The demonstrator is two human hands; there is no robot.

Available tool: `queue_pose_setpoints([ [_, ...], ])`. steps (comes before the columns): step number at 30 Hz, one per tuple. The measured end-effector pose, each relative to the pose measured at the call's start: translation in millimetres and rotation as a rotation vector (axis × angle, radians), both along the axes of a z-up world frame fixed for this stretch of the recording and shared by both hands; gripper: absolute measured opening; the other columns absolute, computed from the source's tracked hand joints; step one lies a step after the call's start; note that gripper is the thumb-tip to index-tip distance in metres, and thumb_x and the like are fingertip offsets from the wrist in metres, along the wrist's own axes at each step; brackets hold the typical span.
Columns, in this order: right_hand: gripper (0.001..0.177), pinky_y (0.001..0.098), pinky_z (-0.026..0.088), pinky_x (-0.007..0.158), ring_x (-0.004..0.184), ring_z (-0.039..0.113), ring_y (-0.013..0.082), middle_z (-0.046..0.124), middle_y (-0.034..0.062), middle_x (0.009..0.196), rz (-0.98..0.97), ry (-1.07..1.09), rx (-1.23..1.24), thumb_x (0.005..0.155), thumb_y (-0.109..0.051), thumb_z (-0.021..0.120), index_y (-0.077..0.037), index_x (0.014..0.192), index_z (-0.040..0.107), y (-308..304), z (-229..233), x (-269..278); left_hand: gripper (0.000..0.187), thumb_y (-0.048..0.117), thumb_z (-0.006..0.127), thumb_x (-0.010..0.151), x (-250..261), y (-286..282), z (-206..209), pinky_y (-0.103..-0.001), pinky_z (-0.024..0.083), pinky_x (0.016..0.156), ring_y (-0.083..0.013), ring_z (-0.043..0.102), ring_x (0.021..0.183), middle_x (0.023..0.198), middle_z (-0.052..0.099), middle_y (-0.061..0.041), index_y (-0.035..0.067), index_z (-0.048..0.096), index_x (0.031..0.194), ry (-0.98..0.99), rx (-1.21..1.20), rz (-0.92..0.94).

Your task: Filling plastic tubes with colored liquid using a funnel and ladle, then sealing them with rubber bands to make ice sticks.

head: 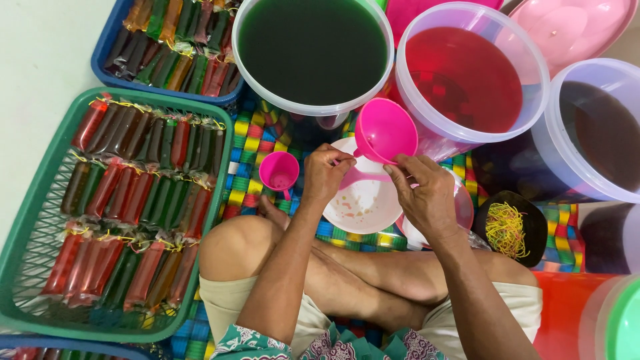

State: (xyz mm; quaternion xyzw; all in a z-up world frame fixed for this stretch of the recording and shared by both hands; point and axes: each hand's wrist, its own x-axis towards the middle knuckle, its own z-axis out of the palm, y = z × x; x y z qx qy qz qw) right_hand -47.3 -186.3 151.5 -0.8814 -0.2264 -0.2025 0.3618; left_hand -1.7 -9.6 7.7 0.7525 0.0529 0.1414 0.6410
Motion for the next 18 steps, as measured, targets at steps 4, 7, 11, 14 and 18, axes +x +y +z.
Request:
queue_pose_setpoints([
  [4,0.014,0.0362,0.061,0.058,0.068,0.072,0.0334,0.066,0.0193,0.076,-0.004,-0.022,0.000,0.097,-0.012,0.079,0.000,0.102,0.078,1.0,2.3,-2.3,0.012,0.012,0.086,0.072,-0.3,0.3,4.3,-0.030,0.056,0.062,-0.0190,0.069,0.068,0.076,0.069,-0.005,0.019,0.083,0.081,0.003,-0.004,0.003],
  [7,0.014,0.0366,0.061,0.057,0.069,0.072,0.0344,0.066,0.0196,0.077,-0.014,-0.038,-0.011,0.098,-0.012,0.079,0.000,0.104,0.077,0.2,4.9,-3.4,0.012,0.013,0.086,0.072,-1.5,1.5,12.2,-0.029,0.054,0.061,-0.0183,0.068,0.067,0.074,0.069,-0.004,0.018,0.083,0.082,0.000,0.001,-0.007],
  [11,0.012,0.0347,0.061,0.057,0.069,0.072,0.0322,0.066,0.0174,0.077,-0.025,-0.045,0.021,0.097,-0.012,0.080,-0.001,0.103,0.078,-2.0,5.4,-3.1,0.011,0.012,0.086,0.073,-2.1,1.6,20.0,-0.027,0.050,0.056,-0.0139,0.063,0.059,0.069,0.066,-0.004,0.017,0.083,0.083,-0.023,-0.033,-0.013],
  [14,0.012,0.0340,0.061,0.058,0.069,0.072,0.0314,0.067,0.0173,0.078,-0.024,-0.052,0.028,0.098,-0.011,0.079,-0.001,0.104,0.078,-2.6,7.2,-2.8,0.011,0.012,0.086,0.073,-4.2,2.6,27.1,-0.027,0.049,0.055,-0.0127,0.062,0.058,0.068,0.066,-0.003,0.017,0.083,0.083,-0.021,-0.041,-0.016],
  [18,0.013,0.0347,0.061,0.057,0.069,0.072,0.0317,0.066,0.0172,0.078,-0.021,-0.051,0.003,0.097,-0.012,0.079,-0.001,0.104,0.078,-1.2,6.3,-1.1,0.011,0.011,0.085,0.073,-4.3,3.6,29.5,-0.027,0.048,0.056,-0.0122,0.060,0.057,0.068,0.066,-0.003,0.017,0.083,0.083,-0.020,-0.031,-0.023],
])
